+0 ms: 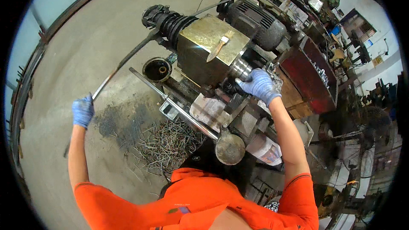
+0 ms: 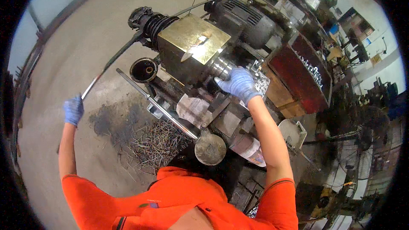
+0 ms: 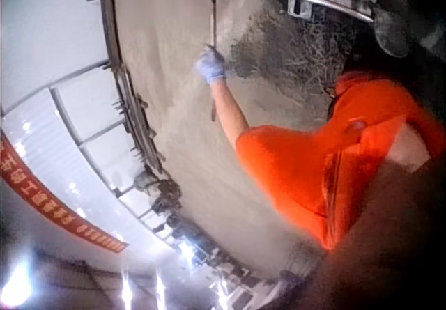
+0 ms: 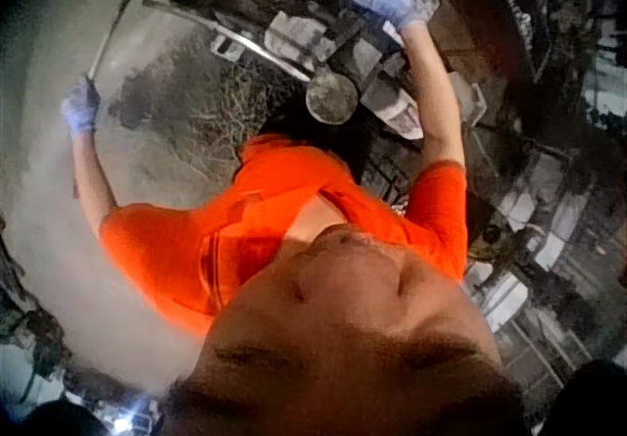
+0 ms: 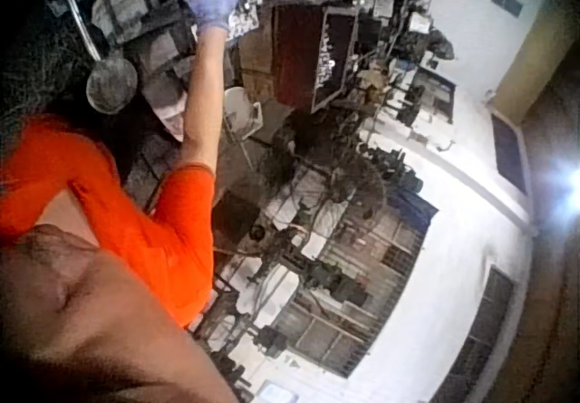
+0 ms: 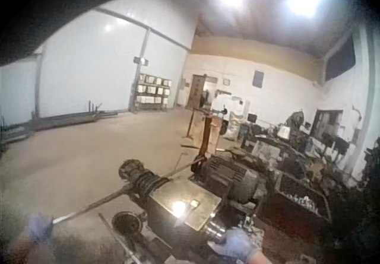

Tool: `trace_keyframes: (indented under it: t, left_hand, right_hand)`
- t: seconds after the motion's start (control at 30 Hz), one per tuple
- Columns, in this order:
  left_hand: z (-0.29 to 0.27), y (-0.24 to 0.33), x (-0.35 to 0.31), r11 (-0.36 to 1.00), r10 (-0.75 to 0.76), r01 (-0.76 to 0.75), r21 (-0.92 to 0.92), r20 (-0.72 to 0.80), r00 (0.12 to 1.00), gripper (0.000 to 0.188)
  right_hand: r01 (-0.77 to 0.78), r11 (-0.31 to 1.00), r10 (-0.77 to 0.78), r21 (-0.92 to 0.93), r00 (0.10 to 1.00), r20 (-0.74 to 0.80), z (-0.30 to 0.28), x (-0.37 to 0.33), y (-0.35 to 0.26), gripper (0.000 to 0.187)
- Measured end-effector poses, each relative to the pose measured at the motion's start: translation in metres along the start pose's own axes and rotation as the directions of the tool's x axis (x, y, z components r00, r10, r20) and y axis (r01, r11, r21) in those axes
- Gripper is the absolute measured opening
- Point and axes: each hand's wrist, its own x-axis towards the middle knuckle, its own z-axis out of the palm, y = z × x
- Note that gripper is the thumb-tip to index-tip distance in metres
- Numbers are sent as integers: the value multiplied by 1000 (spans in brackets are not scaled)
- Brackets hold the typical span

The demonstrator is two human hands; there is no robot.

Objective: The person operates a manual lathe machine by pulling levers to engage the spindle and using a brush to clean or lubricate the metal component. They pick up small metal parts from a bin, place them into the machine, and return them to another container.

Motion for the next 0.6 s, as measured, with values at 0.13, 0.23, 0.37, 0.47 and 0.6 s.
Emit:
trace_keyframes:
  t: [0.13,0.23,0.37,0.47,0.6]
  left_hand:
    - [28,-33,33,996,45,-39,82,-69,997,22]
    - [32,-22,32,990,-140,140,7,37,989,21]
    - [8,15,49,854,-344,314,-415,3,939,27]
    - [-16,110,44,518,-534,111,-848,-219,817,35]
    - [121,232,22,418,-91,314,-853,304,948,38]
  right_hand:
    - [-45,999,45,8,999,14,0,-1,1,50]
    - [-36,999,36,-2,994,99,3,3,12,44]
    - [57,993,-47,99,994,-101,-8,-16,20,38]
    - [42,983,15,180,952,-304,-30,-54,38,27]
    - [-33,971,143,235,870,-471,-34,-129,80,19]
